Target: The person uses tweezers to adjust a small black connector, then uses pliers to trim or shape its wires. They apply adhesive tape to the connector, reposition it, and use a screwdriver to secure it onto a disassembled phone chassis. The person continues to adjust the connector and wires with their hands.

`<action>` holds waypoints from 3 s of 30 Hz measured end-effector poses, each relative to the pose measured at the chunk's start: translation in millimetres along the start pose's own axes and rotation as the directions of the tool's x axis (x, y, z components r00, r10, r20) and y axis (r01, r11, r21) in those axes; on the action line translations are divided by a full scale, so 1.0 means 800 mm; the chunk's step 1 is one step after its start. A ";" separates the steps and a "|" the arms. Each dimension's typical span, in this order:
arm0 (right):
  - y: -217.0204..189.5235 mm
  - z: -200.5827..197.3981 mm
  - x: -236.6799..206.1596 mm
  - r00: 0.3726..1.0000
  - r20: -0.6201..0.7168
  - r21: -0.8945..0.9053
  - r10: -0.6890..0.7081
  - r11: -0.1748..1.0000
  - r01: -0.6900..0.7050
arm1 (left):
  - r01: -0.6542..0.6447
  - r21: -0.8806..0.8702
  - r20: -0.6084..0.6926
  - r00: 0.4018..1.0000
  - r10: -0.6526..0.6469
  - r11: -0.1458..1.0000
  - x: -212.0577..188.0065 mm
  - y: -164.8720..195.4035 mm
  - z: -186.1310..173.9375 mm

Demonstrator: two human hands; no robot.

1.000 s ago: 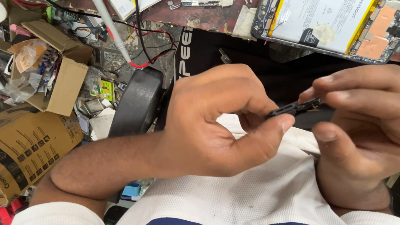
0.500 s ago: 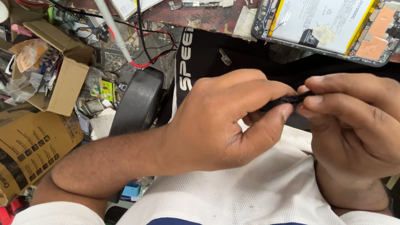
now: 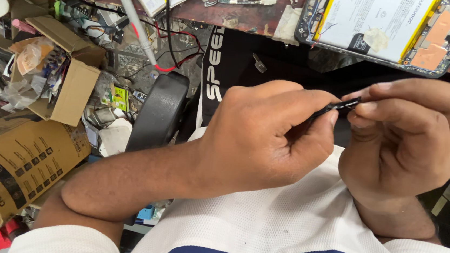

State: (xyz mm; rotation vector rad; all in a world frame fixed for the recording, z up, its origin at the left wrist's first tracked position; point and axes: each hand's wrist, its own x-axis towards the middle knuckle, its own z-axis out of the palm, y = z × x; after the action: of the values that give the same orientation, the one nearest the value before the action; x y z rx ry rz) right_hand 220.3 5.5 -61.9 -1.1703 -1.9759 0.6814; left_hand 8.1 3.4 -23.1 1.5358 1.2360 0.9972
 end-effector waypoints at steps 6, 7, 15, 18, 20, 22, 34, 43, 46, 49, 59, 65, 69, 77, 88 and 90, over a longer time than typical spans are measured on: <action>0.002 0.012 -0.007 0.987 -0.046 0.199 0.153 0.970 -0.141 | -0.034 0.020 -0.042 0.999 0.035 0.999 -0.003 -0.004 0.006; 0.001 0.014 -0.003 0.973 -0.056 0.345 0.225 0.918 -0.193 | -0.045 0.029 -0.054 0.997 0.046 0.999 -0.002 -0.004 0.007; -0.006 -0.011 0.027 0.944 -0.146 0.698 0.296 0.707 -0.113 | 0.003 0.023 -0.223 0.975 0.002 1.000 0.015 -0.010 -0.017; 0.002 -0.025 0.025 0.965 -0.190 0.634 0.183 0.773 -0.022 | 0.126 -0.263 -0.110 0.981 -0.160 0.956 0.012 -0.005 -0.014; 0.007 -0.036 0.025 0.978 -0.169 0.578 0.124 0.816 -0.003 | 0.278 -0.499 0.039 0.954 -0.299 0.821 0.013 -0.004 -0.013; 0.010 -0.044 0.030 0.992 -0.107 0.509 0.066 0.861 -0.002 | 0.380 -0.611 0.173 0.920 -0.351 0.695 0.016 -0.007 -0.015; -0.019 -0.039 0.060 0.957 0.284 0.041 0.060 0.996 -0.075 | 0.484 -0.648 0.331 0.874 -0.354 0.588 0.012 -0.021 -0.018; -0.009 -0.029 0.019 0.957 0.061 0.372 0.282 0.884 -0.284 | 0.604 -0.710 0.486 0.792 -0.369 0.361 0.016 -0.021 -0.027; -0.008 -0.026 0.016 0.963 0.061 0.372 0.261 0.890 -0.264 | 0.574 -0.702 0.478 0.819 -0.319 0.421 0.014 -0.021 -0.024; -0.006 -0.025 0.024 0.977 0.086 0.381 0.197 0.899 -0.215 | 0.576 -0.652 0.475 0.817 -0.327 0.494 0.012 -0.019 -0.020; 0.011 -0.029 0.028 0.986 0.134 0.273 0.099 0.953 -0.133 | 0.587 -0.632 0.498 0.808 -0.316 0.506 0.008 -0.014 -0.016; 0.011 -0.027 0.027 0.987 0.121 0.286 0.108 0.948 -0.139 | 0.419 -0.474 0.371 0.893 -0.256 0.774 0.003 -0.001 -0.017; 0.014 -0.028 0.028 0.988 0.135 0.300 0.081 0.947 -0.119 | 0.058 -0.143 0.192 0.981 -0.030 0.988 0.004 0.004 -0.017; 0.010 -0.019 0.000 0.947 0.025 0.481 0.320 0.827 -0.292 | -0.030 -0.216 0.197 0.978 0.074 0.976 0.000 0.007 -0.018; 0.024 -0.012 -0.004 0.959 0.033 0.670 0.282 0.706 -0.230 | -0.229 -0.036 0.107 0.967 0.231 0.973 -0.008 -0.001 -0.010; 0.024 -0.012 -0.006 0.958 0.034 0.678 0.286 0.698 -0.232 | -0.261 -0.010 0.094 0.961 0.261 0.965 -0.009 -0.002 -0.010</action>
State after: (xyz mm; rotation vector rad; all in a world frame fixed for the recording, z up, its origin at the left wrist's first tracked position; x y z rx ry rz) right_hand 238.9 10.4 -71.7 -0.9824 -1.2951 1.3512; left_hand -1.1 -2.4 -23.1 1.7598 0.9853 1.0762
